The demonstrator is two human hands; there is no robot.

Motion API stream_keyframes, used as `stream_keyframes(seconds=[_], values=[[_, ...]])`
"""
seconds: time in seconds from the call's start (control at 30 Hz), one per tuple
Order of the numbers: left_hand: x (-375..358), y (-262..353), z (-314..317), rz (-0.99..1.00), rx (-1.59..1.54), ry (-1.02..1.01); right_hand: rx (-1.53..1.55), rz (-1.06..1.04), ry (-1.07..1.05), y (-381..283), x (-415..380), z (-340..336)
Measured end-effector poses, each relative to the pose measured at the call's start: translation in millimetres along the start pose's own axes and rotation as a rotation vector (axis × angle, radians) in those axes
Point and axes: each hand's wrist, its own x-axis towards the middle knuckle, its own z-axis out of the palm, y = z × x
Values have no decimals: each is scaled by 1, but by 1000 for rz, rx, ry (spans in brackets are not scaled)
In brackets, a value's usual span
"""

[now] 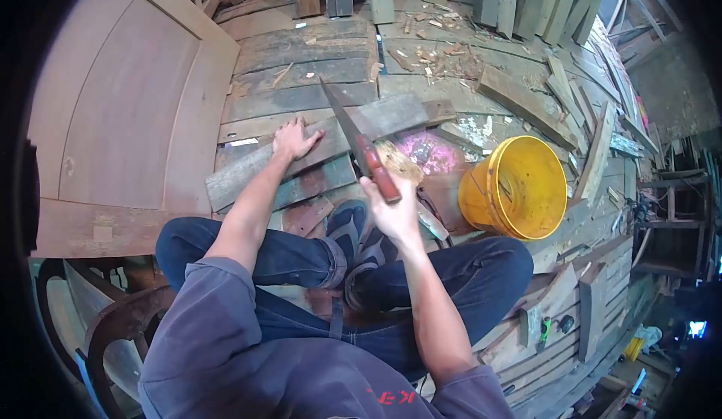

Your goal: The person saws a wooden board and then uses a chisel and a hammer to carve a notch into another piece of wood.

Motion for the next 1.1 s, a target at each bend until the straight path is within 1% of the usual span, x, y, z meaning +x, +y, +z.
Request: stream_keyframes(seconds=[0.03, 0.13, 0.3, 0.43, 0.53, 0.57, 0.67, 0.7, 0.8, 0.83, 0.9, 0.93, 0.97, 1.03, 1.07, 1.1], values=[[-2, 1, -1, 13, 11, 8, 22, -15, -18, -3, 2, -7], [-8, 3, -1, 48, 11, 74, -52, -78, -18, -5, 3, -17], [-10, 3, 6, 45, 48, 133, -134, -121, 20, -7, -8, -19], [-21, 5, 10, 141, 38, 311, -184, -167, 33, -15, -13, -22], [-25, 5, 12, 205, 64, 391, -137, -130, 46, -36, -17, -25], [-26, 5, 14, 235, 25, 413, -149, -154, 41, -35, -16, -26], [-40, 13, 0, 352, 93, 366, -75, -112, 68, -38, -17, -23], [-39, 12, 2, 372, 72, 339, -113, -64, 62, -42, -19, -23], [-34, 20, 6, 322, 42, 264, -32, -147, 93, -35, -16, -21], [-36, 22, 5, 319, 45, 281, -67, -155, 84, -36, -17, -25], [-38, 26, 5, 274, -17, 226, -76, -203, 93, -39, -20, -31], [-38, 27, 4, 252, -48, 202, -89, -190, 81, -42, -22, -36], [-39, 28, 5, 252, -34, 225, -102, -177, 69, -46, -24, -41], [-52, 38, 1, 249, -6, 269, -286, -313, 95, -61, -28, -53], [-57, 41, -1, 259, -11, 198, -378, -377, 107, -71, -32, -58], [-60, 43, -1, 269, -15, 124, -322, -270, 111, -83, -37, -60]])
